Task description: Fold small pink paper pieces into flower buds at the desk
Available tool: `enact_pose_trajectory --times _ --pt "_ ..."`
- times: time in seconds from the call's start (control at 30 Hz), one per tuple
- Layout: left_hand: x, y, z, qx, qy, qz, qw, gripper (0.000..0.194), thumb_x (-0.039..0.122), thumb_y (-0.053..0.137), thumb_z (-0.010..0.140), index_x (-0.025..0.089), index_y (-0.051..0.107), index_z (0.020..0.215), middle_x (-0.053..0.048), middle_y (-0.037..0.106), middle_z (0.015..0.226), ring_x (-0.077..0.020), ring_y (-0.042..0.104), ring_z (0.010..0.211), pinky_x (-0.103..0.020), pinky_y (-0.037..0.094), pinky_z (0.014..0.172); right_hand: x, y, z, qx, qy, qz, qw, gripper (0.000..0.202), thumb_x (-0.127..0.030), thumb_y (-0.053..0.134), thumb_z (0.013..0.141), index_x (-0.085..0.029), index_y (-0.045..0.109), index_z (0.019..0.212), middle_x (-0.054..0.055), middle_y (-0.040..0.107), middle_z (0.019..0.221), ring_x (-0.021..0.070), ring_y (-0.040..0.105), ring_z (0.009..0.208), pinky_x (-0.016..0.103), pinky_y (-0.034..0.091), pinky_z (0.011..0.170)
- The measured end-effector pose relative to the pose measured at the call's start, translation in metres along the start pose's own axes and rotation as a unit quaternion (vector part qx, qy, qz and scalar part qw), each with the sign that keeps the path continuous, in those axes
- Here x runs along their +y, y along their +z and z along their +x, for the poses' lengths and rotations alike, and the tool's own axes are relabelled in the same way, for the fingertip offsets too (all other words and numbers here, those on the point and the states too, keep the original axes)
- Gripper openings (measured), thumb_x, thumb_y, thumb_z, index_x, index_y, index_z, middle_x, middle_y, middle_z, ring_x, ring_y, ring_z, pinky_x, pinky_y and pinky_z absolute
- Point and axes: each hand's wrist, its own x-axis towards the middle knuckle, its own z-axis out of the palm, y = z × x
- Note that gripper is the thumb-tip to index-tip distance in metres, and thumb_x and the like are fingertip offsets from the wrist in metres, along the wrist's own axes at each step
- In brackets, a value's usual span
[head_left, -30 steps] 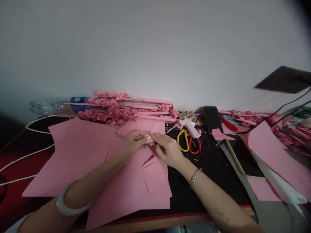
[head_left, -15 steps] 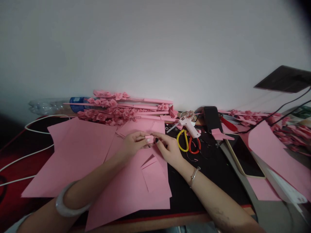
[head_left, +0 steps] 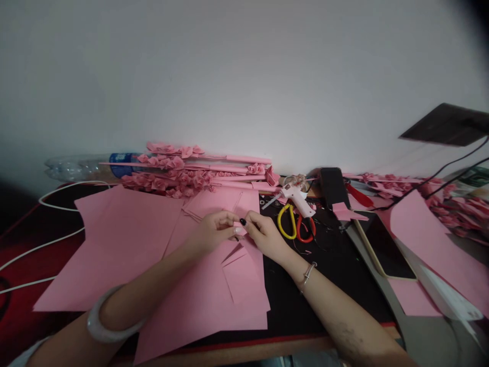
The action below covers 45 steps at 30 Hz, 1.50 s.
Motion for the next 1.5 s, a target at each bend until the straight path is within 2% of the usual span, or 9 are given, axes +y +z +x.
enact_pose_trajectory --times 0.3,0.53,0.67,0.83,1.03,1.27,1.5 --pt "0.002 -0.001 0.001 -0.007 0.012 0.003 1.0 0.023 0.021 0.065 0.069 0.017 0.052 0.088 -0.001 0.067 0.072 -0.0166 0.066 0.069 -0.027 0.049 0.063 0.001 0.0 0.0 0.023 0.006 -0.003 1.0 0.029 -0.024 0.04 0.088 -0.019 0.034 0.06 -0.005 0.032 0.055 0.009 0.032 0.051 0.021 0.026 0.05" --pt "-0.002 -0.005 0.003 0.074 0.064 0.042 0.994 0.017 0.024 0.065 0.069 0.017 0.057 0.082 0.0 0.065 0.069 -0.0158 0.063 0.064 -0.027 0.049 0.06 0.001 0.001 0.0 0.024 0.042 0.033 0.998 0.029 -0.032 0.04 0.089 -0.019 0.04 0.063 -0.005 0.039 0.053 0.0087 0.035 0.049 0.019 0.03 0.05" --pt "-0.001 -0.005 0.001 0.09 0.084 0.072 0.99 0.012 0.022 0.062 0.071 0.016 0.061 0.081 -0.001 0.066 0.07 -0.0151 0.062 0.066 -0.027 0.05 0.063 0.001 0.0 0.0 0.006 0.039 0.024 0.999 0.02 -0.028 0.041 0.089 -0.017 0.049 0.075 -0.004 0.047 0.057 0.0085 0.041 0.05 0.019 0.033 0.051" --pt "0.005 -0.004 -0.003 0.103 0.11 0.138 0.979 0.016 0.02 0.056 0.075 0.016 0.067 0.085 -0.001 0.067 0.073 -0.0161 0.062 0.071 -0.027 0.051 0.069 0.0 -0.001 -0.001 -0.013 0.025 -0.001 1.0 0.02 -0.02 0.042 0.087 -0.017 0.048 0.068 -0.004 0.049 0.056 0.0079 0.041 0.05 0.019 0.033 0.053" --pt "-0.005 -0.008 -0.001 0.123 0.119 0.188 0.967 0.021 0.025 0.054 0.078 0.017 0.07 0.092 -0.002 0.071 0.081 -0.019 0.064 0.078 -0.03 0.052 0.074 0.002 0.002 -0.002 0.011 0.001 -0.059 0.998 0.016 -0.015 0.044 0.082 -0.017 0.046 0.066 -0.004 0.048 0.058 0.0077 0.038 0.05 0.019 0.031 0.052" --pt "-0.014 -0.009 0.0 0.108 0.173 0.231 0.951 0.023 0.028 0.056 0.079 0.02 0.069 0.097 -0.003 0.071 0.094 -0.019 0.064 0.086 -0.029 0.05 0.078 0.001 0.003 -0.004 0.025 -0.018 -0.084 0.996 0.016 -0.016 0.044 0.081 -0.017 0.045 0.065 -0.004 0.044 0.056 0.0077 0.037 0.05 0.019 0.031 0.051" --pt "-0.018 -0.009 0.002 0.109 0.219 0.27 0.931 0.024 0.022 0.055 0.08 0.02 0.067 0.1 -0.002 0.07 0.097 -0.0181 0.064 0.087 -0.029 0.05 0.08 0.0 0.003 -0.004 0.027 -0.025 -0.086 0.996 0.017 -0.016 0.044 0.081 -0.017 0.046 0.064 -0.004 0.043 0.056 0.0073 0.037 0.049 0.019 0.03 0.05"
